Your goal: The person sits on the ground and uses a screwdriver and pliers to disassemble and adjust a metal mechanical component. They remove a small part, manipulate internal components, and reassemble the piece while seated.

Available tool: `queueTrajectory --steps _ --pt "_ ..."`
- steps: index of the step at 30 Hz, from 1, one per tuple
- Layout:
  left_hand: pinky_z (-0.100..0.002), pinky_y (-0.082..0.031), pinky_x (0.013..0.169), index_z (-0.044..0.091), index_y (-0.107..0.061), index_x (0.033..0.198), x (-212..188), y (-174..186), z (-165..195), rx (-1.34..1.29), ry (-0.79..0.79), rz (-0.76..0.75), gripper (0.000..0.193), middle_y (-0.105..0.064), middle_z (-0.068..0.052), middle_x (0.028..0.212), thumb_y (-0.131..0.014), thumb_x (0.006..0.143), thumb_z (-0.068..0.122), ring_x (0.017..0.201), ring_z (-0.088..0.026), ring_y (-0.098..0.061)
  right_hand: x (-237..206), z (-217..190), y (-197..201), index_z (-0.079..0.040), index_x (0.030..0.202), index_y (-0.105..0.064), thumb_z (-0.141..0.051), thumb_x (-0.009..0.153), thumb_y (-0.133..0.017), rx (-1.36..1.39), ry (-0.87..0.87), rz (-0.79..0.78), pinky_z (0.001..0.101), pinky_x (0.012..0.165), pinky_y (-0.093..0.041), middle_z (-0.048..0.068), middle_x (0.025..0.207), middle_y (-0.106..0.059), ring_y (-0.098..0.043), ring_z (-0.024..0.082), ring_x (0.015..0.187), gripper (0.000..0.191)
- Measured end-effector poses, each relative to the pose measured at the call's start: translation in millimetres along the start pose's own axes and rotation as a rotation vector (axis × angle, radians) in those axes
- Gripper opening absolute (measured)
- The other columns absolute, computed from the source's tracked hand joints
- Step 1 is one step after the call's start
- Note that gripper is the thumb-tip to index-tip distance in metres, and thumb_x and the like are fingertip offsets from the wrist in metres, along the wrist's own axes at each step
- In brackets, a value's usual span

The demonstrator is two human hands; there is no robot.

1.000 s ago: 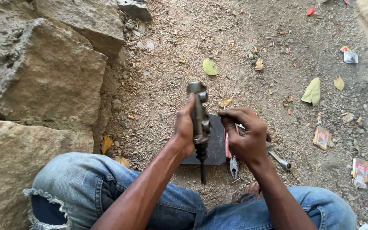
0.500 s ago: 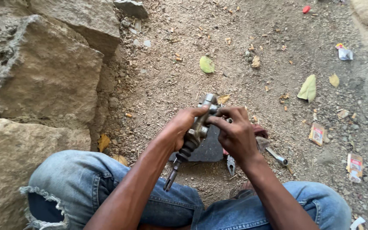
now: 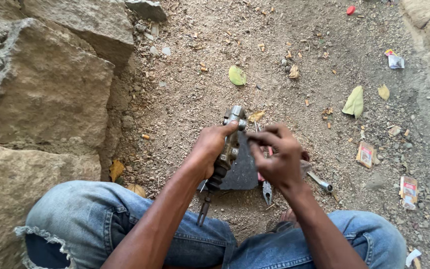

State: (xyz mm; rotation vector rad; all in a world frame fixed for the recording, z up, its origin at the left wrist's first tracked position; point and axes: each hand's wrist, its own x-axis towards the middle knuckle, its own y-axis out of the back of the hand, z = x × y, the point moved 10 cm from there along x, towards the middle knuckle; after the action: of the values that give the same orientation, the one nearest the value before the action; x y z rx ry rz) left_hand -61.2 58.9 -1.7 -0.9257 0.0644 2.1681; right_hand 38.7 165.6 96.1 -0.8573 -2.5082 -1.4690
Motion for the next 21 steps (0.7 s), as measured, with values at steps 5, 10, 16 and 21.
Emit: queueTrajectory --steps 5,10,16,21 --pt "-0.026 -0.047 0.042 0.001 -0.064 0.12 0 1 -1 -0.073 -0.04 0.009 0.04 -0.064 -0.01 0.09 -0.055 0.102 0.035 0.055 -0.012 -0.055 -3 -4 -22 -0.006 0.098 -0.081 -0.017 0.085 -0.074 0.151 0.005 -0.078 0.0387 0.081 -0.061 0.018 0.113 -0.072 -0.071 0.027 0.098 0.018" --pt "-0.026 -0.045 0.039 0.0 -0.057 0.132 0 2 -1 -0.078 -0.066 0.027 0.045 -0.065 -0.012 0.089 -0.058 0.1 0.032 0.051 -0.013 -0.056 -6 27 -43 -0.008 0.106 -0.079 -0.022 0.087 -0.074 0.337 -0.371 -0.312 0.0351 0.075 -0.063 0.01 0.099 -0.081 -0.077 0.02 0.083 0.024" --pt "-0.025 -0.047 0.041 -0.002 -0.059 0.133 3 1 -3 -0.142 -0.118 0.05 0.047 -0.065 -0.013 0.088 -0.06 0.1 0.032 0.052 -0.012 -0.057 -8 42 -41 -0.005 0.114 -0.074 -0.013 0.089 -0.075 0.592 -0.623 -0.16 0.031 0.069 -0.063 0.012 0.095 -0.081 -0.076 0.016 0.081 0.026" --pt "-0.026 -0.049 0.044 0.0 -0.063 0.129 5 3 -3 -0.14 -0.165 0.096 0.044 -0.062 -0.008 0.088 -0.06 0.1 0.032 0.056 -0.01 -0.056 -5 33 -38 -0.004 0.116 -0.076 -0.016 0.092 -0.071 0.51 -0.58 -0.124 0.0274 0.066 -0.065 0.011 0.098 -0.081 -0.076 0.014 0.076 0.027"
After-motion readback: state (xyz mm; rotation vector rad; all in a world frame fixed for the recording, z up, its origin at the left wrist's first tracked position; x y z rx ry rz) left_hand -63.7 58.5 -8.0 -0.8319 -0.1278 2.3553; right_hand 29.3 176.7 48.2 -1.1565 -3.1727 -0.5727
